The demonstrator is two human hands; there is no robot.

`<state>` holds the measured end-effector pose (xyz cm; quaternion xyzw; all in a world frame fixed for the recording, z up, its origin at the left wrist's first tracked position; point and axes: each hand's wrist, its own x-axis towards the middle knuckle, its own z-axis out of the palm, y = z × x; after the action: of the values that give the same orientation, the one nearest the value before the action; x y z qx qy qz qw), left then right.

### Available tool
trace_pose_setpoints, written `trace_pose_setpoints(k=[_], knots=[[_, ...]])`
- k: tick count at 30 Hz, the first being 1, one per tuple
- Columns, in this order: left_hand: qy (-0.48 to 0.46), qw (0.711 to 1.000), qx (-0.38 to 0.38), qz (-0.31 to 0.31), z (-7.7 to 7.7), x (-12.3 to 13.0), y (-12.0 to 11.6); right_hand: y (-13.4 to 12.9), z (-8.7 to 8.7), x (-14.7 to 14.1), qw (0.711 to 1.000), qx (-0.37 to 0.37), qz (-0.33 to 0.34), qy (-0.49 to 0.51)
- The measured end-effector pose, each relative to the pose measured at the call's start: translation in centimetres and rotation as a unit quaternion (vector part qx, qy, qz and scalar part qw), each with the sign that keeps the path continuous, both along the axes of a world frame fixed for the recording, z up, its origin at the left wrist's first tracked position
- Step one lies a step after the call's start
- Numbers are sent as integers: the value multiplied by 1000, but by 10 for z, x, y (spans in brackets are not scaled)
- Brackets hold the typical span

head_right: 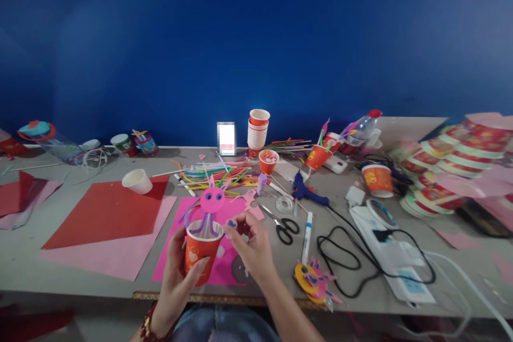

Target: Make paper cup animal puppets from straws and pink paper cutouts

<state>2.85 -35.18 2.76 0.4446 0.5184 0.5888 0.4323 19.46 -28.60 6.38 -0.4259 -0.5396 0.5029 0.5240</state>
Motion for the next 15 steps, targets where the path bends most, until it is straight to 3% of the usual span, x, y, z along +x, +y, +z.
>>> trace_pose_setpoints(k=[10, 15], knots=[[-15, 1000, -4, -3, 5, 3, 0, 3, -3, 0, 995, -68, 16, 67], [-17, 1000, 2, -2, 1, 2, 0, 2, -4, 0, 995, -64, 13, 77]])
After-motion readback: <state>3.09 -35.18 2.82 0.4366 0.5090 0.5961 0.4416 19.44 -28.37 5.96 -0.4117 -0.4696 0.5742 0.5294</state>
